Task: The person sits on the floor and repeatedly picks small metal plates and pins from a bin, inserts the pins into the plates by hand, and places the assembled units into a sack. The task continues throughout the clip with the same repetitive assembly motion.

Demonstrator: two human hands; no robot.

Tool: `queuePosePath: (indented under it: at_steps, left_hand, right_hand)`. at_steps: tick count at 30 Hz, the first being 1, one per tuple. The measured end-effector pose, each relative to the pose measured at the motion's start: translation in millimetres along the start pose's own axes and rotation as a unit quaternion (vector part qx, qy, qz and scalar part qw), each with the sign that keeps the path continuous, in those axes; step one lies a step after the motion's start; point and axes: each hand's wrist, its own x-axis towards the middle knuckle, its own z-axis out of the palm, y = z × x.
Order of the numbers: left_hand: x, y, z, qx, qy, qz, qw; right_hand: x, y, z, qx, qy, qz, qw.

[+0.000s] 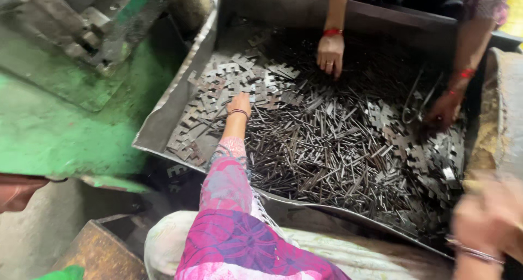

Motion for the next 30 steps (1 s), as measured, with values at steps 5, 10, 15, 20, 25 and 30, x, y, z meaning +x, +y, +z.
queuePosePath:
  at_steps: [5,10,15,20,25,30]
  left_hand:
    - [-0.5,-1.9,-2.4,0.031,-0.026,0.037,0.999]
    - [-19.5,-6.2,-32.7,0.108,-0.089,0.07,0.988]
    - [-41.7,-11.7,-37.8,0.066,-0.099,0.053,0.991]
    - [-72.4,-25.0,-38.6,0.061,-0.003,0.064,0.996]
    - [-116.6,-1.7,-75.0,-0.066,0.054,0.064,0.994]
    - [-175.2,97.4,-69.1,-0.516,-0.039,0.068,0.853]
  right_hand:
    - [-35.8,-76.3,78.8,0.152,-0.232,-0.01,0.961]
    - [-24.0,-128.2,132.9,0.188,-0.298,-0.11,0.93]
    - [-42.6,-167.8,185.2,0.131,-0.324,-0.196,0.916]
    - [-66.5,-163.7,210.6,0.085,-0.321,-0.159,0.93]
    - [-49.1,-141.9,165.6,0.022,-0.37,-0.09,0.924]
    - [-33.2,-128.6,107.7,0.237,-0.283,0.071,0.927]
